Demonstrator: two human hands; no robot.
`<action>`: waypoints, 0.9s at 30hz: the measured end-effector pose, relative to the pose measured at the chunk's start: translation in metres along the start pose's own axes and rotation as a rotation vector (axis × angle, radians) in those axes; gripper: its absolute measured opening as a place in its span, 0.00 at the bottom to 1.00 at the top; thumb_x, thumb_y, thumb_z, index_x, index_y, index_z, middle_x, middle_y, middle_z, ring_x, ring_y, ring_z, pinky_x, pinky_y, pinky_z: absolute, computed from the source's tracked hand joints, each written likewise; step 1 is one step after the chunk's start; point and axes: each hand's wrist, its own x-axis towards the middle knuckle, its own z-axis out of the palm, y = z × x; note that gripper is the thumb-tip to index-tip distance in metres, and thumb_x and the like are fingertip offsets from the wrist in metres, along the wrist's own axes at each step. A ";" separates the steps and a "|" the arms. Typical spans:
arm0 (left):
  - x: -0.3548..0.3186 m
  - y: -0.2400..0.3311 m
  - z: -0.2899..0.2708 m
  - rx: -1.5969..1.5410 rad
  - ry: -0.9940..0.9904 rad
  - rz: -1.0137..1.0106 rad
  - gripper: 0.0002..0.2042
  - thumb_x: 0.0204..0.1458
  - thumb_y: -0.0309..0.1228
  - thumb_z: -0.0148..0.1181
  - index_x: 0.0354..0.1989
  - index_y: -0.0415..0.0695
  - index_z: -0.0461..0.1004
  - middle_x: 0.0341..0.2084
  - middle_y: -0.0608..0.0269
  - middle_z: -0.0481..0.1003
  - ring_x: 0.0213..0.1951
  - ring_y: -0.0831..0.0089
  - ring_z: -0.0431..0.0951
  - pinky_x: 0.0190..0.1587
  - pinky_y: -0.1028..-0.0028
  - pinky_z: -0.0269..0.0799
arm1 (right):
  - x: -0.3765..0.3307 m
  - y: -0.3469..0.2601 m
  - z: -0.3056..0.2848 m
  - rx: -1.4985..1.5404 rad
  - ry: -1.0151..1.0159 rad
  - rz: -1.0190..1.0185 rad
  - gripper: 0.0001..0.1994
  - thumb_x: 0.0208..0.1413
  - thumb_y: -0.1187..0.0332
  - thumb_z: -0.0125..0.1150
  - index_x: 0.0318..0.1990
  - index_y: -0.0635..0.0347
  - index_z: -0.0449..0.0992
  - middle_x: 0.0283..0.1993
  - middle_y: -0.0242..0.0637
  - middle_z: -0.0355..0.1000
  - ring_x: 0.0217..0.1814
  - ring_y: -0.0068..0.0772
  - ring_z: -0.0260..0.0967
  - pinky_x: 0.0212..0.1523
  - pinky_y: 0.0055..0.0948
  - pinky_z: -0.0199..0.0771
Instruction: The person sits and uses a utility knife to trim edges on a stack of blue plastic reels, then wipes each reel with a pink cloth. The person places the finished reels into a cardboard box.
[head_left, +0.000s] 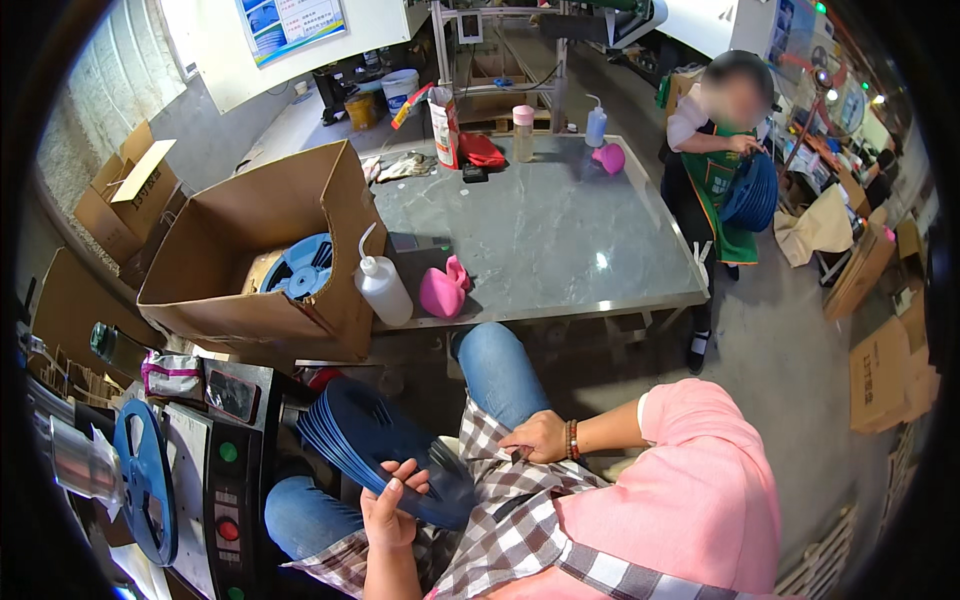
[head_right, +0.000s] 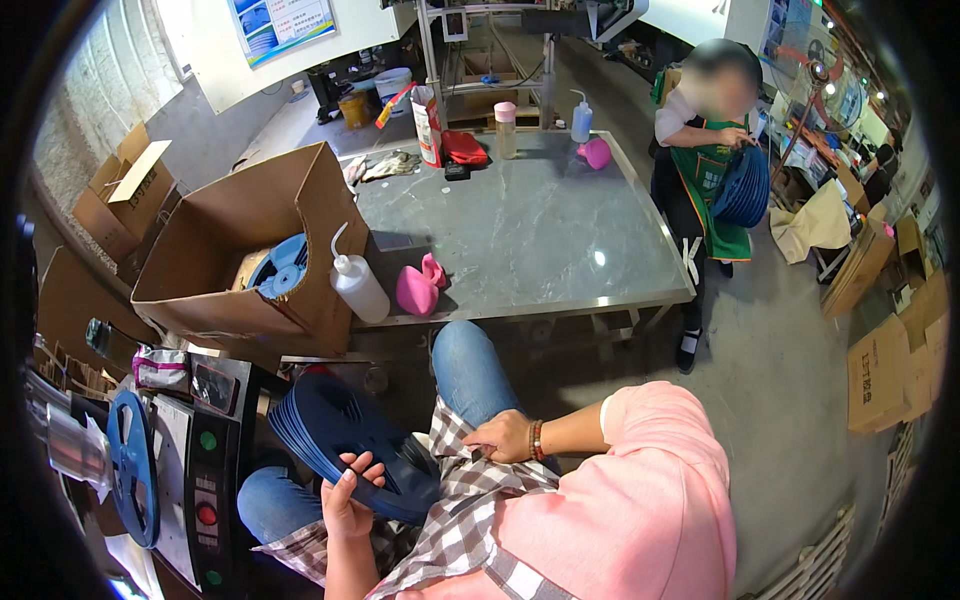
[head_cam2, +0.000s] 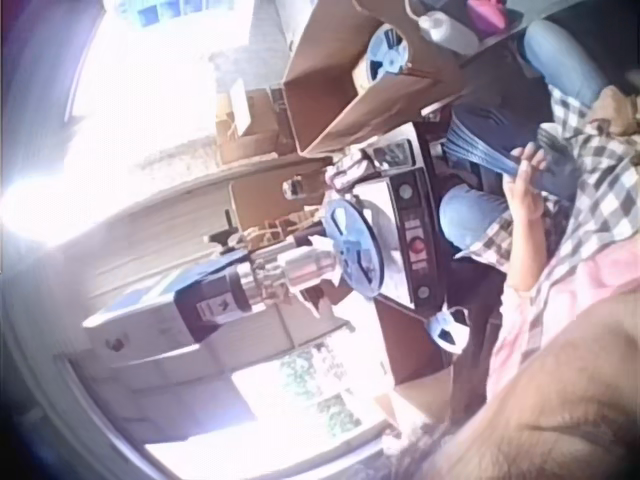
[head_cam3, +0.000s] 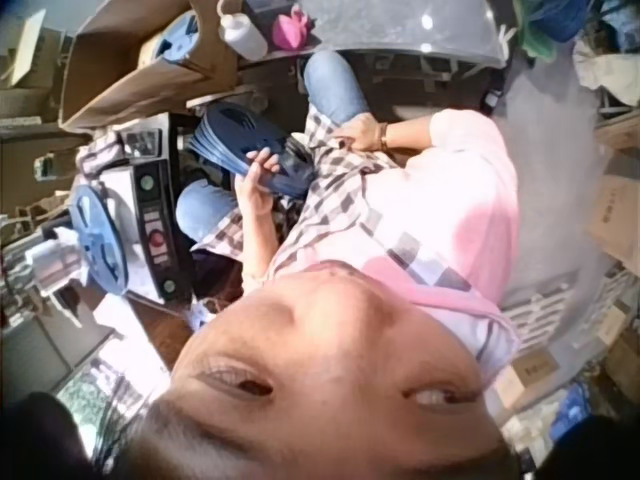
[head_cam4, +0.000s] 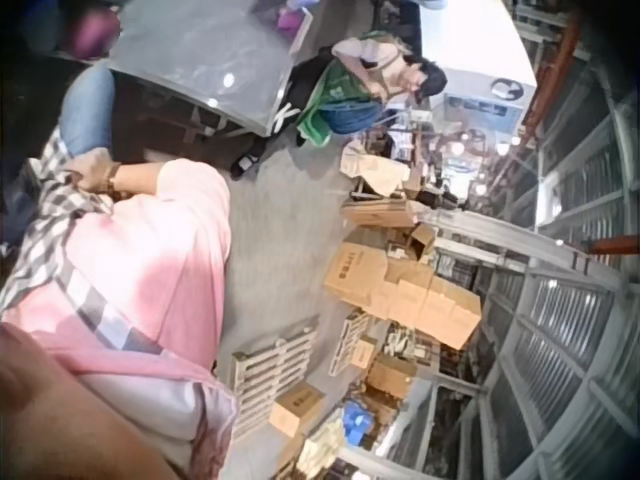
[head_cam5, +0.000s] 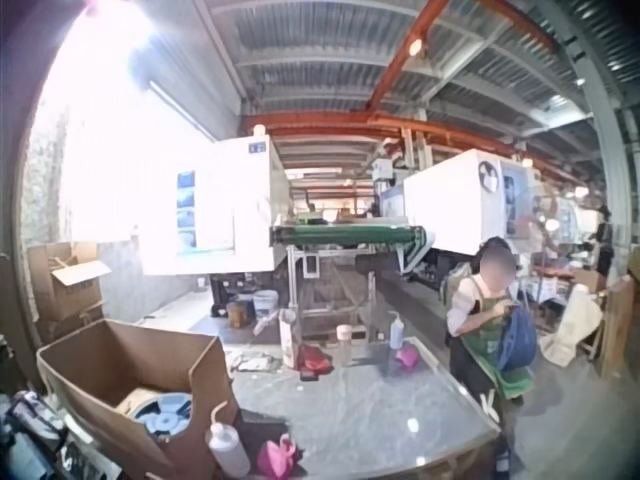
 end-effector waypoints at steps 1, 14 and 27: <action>-0.001 0.000 0.000 -0.001 0.003 0.004 0.14 0.53 0.25 0.58 0.48 0.39 0.69 0.43 0.47 0.77 0.40 0.56 0.81 0.44 0.61 0.78 | 0.001 0.000 0.000 0.015 -0.004 -0.002 0.09 0.45 0.70 0.64 0.37 0.54 0.80 0.25 0.35 0.75 0.23 0.37 0.74 0.22 0.32 0.71; 0.002 0.000 -0.008 0.020 0.025 -0.020 0.17 0.53 0.26 0.58 0.52 0.40 0.66 0.44 0.46 0.76 0.41 0.55 0.80 0.43 0.60 0.77 | -0.007 -0.001 0.000 -0.003 0.005 0.018 0.13 0.41 0.74 0.59 0.38 0.53 0.79 0.30 0.34 0.77 0.28 0.38 0.75 0.26 0.33 0.75; 0.008 0.003 -0.042 0.050 -0.071 -0.054 0.16 0.59 0.31 0.53 0.54 0.38 0.64 0.53 0.46 0.71 0.50 0.55 0.74 0.50 0.59 0.72 | -0.003 0.006 0.019 -0.001 -0.049 -0.035 0.11 0.43 0.70 0.60 0.38 0.54 0.77 0.27 0.34 0.73 0.28 0.37 0.73 0.26 0.36 0.71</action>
